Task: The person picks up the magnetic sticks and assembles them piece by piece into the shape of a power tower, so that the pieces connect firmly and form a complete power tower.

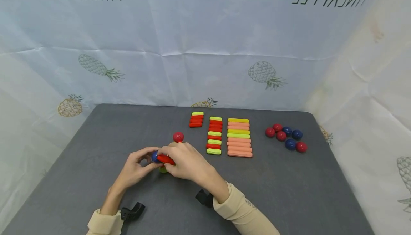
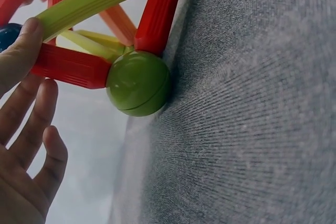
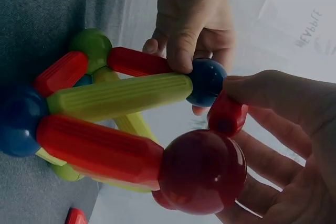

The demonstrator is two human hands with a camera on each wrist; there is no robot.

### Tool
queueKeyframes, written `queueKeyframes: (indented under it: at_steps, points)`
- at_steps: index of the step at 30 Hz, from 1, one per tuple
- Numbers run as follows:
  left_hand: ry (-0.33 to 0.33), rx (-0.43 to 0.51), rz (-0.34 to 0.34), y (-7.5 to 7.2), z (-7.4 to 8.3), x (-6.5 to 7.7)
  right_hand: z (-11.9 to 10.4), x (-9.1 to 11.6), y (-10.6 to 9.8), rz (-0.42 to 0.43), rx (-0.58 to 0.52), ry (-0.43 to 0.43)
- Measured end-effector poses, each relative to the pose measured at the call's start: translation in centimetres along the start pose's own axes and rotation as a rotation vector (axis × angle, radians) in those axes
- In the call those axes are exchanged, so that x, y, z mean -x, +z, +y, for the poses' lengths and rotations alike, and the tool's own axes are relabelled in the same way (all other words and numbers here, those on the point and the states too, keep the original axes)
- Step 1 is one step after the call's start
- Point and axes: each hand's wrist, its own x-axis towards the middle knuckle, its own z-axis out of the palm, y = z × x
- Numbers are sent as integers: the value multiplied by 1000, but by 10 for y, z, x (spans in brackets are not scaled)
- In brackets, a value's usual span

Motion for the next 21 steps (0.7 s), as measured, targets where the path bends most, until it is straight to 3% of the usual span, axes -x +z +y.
queueKeyframes:
  at_steps: [12, 21]
  points:
    - [-4, 18, -4, -4, 1, 5, 3, 1, 4, 63, 127, -23]
    - [43, 6, 10, -4, 4, 0, 3, 2, 2, 81, 186, -15]
